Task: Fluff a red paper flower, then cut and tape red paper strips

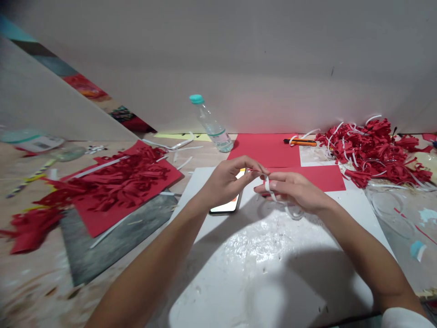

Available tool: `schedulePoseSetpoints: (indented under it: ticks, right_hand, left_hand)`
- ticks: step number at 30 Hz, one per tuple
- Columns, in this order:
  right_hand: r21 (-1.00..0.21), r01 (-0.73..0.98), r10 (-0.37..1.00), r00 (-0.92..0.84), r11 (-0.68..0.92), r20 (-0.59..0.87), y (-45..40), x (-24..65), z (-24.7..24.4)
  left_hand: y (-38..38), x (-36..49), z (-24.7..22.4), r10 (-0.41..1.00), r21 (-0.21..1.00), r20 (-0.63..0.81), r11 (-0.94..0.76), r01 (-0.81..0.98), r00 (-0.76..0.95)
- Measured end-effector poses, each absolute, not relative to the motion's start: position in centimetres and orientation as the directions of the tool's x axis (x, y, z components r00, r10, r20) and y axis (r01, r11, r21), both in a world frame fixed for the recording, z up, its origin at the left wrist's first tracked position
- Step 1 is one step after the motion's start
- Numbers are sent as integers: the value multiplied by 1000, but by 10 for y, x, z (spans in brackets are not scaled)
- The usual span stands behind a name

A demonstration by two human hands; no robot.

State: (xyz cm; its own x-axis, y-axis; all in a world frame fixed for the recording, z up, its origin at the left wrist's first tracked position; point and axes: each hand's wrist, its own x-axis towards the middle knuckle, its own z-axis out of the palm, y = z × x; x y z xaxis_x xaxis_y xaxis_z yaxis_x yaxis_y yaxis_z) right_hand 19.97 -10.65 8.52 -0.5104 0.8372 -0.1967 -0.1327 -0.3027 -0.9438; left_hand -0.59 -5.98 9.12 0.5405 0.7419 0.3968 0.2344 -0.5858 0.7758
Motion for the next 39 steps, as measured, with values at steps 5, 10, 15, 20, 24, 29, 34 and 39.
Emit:
schedulePoseSetpoints:
  ticks: [5, 10, 15, 20, 24, 29, 34, 39]
  right_hand:
    - [-926, -150, 903, -322, -345, -284, -89, 190, 50]
    - [-667, 736, 968, -232, 114, -91, -77, 203, 25]
    - [-493, 844, 911, -353, 212, -213, -88, 210, 24]
    - [-414, 873, 879, -390, 259, -273, -97, 203, 26]
    - [-417, 863, 858, -423, 285, -291, -99, 198, 26]
    - [-484, 838, 880, -406, 252, -246, -94, 207, 24]
    - [-786, 608, 892, -411, 111, -191, -80, 217, 17]
    - [-962, 175, 938, -244, -207, -247, -60, 226, 16]
  left_hand:
    - [-63, -14, 95, 690, 752, 362, -613, 241, 627]
    - [-63, -12, 89, 755, 860, 290, -475, 186, 588]
    - [-60, -5, 77, 770, 968, 176, -249, 34, 613]
    - [-64, 5, 62, 700, 1000, 12, 7, -24, 714]
    - [-66, 8, 55, 683, 996, -53, 85, -6, 728]
    - [-68, 8, 59, 718, 1000, -17, -3, 28, 696]
    - [-74, 7, 72, 721, 987, 32, -133, 93, 692]
    - [-74, 1, 75, 728, 947, 88, -272, 169, 680]
